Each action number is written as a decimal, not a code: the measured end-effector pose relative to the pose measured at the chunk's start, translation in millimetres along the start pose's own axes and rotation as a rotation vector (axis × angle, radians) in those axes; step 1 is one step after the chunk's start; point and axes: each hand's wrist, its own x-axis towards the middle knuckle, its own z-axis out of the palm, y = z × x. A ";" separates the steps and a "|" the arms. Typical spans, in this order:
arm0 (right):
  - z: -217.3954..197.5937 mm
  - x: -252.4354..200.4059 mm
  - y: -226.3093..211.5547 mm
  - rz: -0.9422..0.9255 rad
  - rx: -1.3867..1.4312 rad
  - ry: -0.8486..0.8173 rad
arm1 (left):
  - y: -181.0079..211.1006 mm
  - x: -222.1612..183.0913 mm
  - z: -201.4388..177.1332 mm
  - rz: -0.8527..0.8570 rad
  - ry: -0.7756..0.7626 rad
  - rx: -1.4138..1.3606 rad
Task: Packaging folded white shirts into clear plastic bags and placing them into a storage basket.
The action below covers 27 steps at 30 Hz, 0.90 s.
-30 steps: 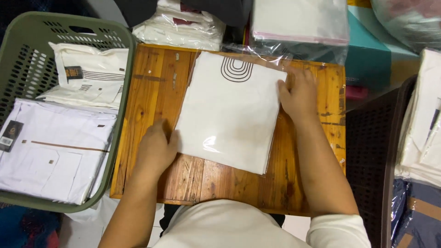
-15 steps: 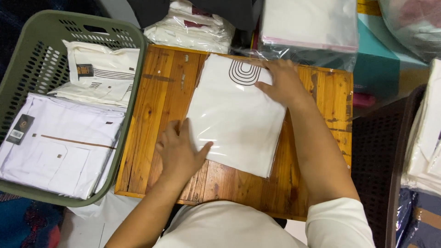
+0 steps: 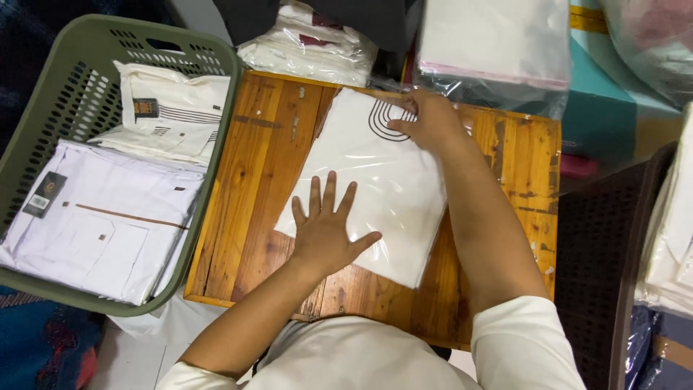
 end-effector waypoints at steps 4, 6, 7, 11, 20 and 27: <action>-21.2 -25.9 -13.1 0.066 -0.068 -0.117 | -27.3 8.3 -9.1 0.046 -0.069 0.141; -33.4 -51.3 -35.3 0.125 -0.045 -0.204 | -54.0 10.9 -22.5 0.096 -0.117 0.319; -25.4 -64.4 -34.3 0.125 -0.047 -0.206 | -63.8 9.1 -30.4 0.096 -0.117 0.317; -23.0 -133.0 -73.8 0.214 0.376 -0.331 | -104.6 16.6 -41.7 0.028 -0.133 0.328; 0.0 -171.5 -31.9 0.387 0.235 -0.186 | -27.3 46.6 -14.6 0.385 0.043 0.138; 17.6 -122.1 5.8 0.234 0.045 0.113 | 7.8 107.4 7.9 0.463 0.238 0.242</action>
